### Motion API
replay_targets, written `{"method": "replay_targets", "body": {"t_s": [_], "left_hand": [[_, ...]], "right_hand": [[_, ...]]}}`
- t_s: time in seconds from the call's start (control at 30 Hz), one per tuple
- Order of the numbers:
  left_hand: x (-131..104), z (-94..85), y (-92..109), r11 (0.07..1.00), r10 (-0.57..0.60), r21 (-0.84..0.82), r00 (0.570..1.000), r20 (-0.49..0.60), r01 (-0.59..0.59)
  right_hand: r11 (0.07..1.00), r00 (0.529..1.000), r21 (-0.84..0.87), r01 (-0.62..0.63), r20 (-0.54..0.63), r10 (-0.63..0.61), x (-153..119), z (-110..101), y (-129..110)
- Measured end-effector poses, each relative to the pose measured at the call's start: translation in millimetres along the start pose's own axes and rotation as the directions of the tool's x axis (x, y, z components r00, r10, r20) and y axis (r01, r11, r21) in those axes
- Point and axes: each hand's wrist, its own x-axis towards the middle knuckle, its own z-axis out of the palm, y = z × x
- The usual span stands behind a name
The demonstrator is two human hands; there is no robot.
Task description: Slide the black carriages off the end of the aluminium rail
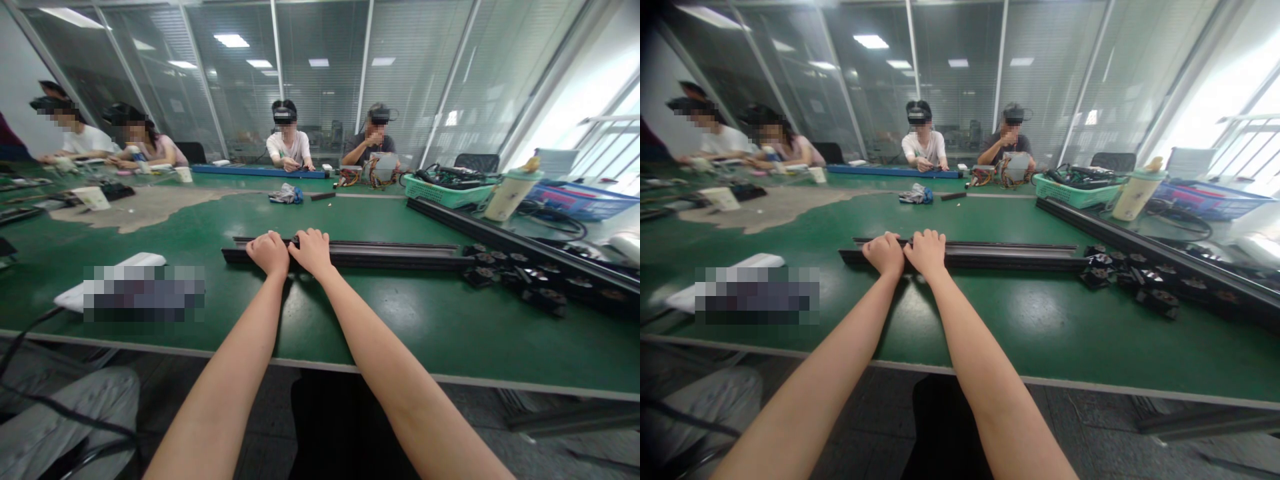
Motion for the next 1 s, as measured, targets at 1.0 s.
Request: {"method": "replay_targets", "body": {"t_s": [1.0], "left_hand": [[-1.7,-3.9,2.6,1.0,-0.007,0.004,1.0,0.015,0.007]], "right_hand": [[0.999,0.999,0.01,-0.032,-0.025,0.032,0.3,1.3,1.3]]}}
